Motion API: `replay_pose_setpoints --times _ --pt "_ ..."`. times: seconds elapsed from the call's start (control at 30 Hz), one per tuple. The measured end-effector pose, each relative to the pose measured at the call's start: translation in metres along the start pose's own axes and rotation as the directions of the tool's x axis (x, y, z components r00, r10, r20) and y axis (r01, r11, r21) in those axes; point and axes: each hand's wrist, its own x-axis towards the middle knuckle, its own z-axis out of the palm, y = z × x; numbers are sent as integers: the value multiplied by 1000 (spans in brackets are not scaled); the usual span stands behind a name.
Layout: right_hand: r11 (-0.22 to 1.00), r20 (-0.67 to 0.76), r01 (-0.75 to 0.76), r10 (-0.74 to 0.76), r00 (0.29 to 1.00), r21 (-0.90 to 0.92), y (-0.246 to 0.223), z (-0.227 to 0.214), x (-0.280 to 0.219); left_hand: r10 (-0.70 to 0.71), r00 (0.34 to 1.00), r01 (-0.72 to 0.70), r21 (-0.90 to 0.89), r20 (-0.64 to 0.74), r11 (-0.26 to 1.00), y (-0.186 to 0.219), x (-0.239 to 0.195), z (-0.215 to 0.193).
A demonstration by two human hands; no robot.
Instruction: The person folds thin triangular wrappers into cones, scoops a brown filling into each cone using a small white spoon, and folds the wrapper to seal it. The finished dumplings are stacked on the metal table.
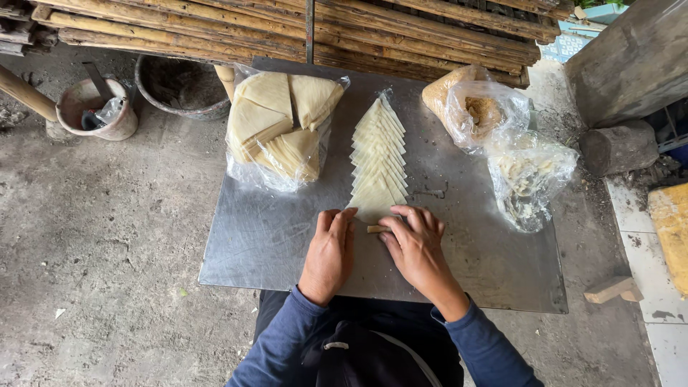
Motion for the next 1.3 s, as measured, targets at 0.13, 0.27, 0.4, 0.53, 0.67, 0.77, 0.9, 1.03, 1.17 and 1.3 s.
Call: replay_pose_setpoints --times 0.13,0.27,0.4,0.53,0.67,0.77,0.9,1.03,1.17,1.3 --pt "990 -2 24 -24 1000 141 -7 -14 -29 -74 996 71 61 41 996 -1 11 -6" --pt "793 270 15 -225 936 609 -9 -32 -95 -116 992 100 225 58 969 -3 21 -3" --pt "819 671 -408 39 741 403 9 12 -146 -120 990 93 304 72 948 -5 24 5" --pt "718 562 -600 350 750 354 69 109 -171 -86 995 65 328 52 942 -8 22 10" --pt "851 231 -422 363 903 314 120 193 -172 -38 999 25 383 25 923 -8 21 17" --pt "902 206 -345 297 932 261 121 202 -167 -18 1000 9 383 22 924 -4 21 17" --pt "745 568 -575 326 755 337 77 142 -158 -66 996 57 156 52 986 -4 25 12" --pt "804 789 -516 99 606 296 36 42 -145 -222 970 220 29 98 975 -6 36 17" --pt "833 685 -299 -125 717 465 34 -41 -132 -201 972 209 -52 125 977 -9 37 16" --pt "880 134 225 -304 943 418 89 -91 -80 -271 914 322 -133 303 937 -12 31 5"
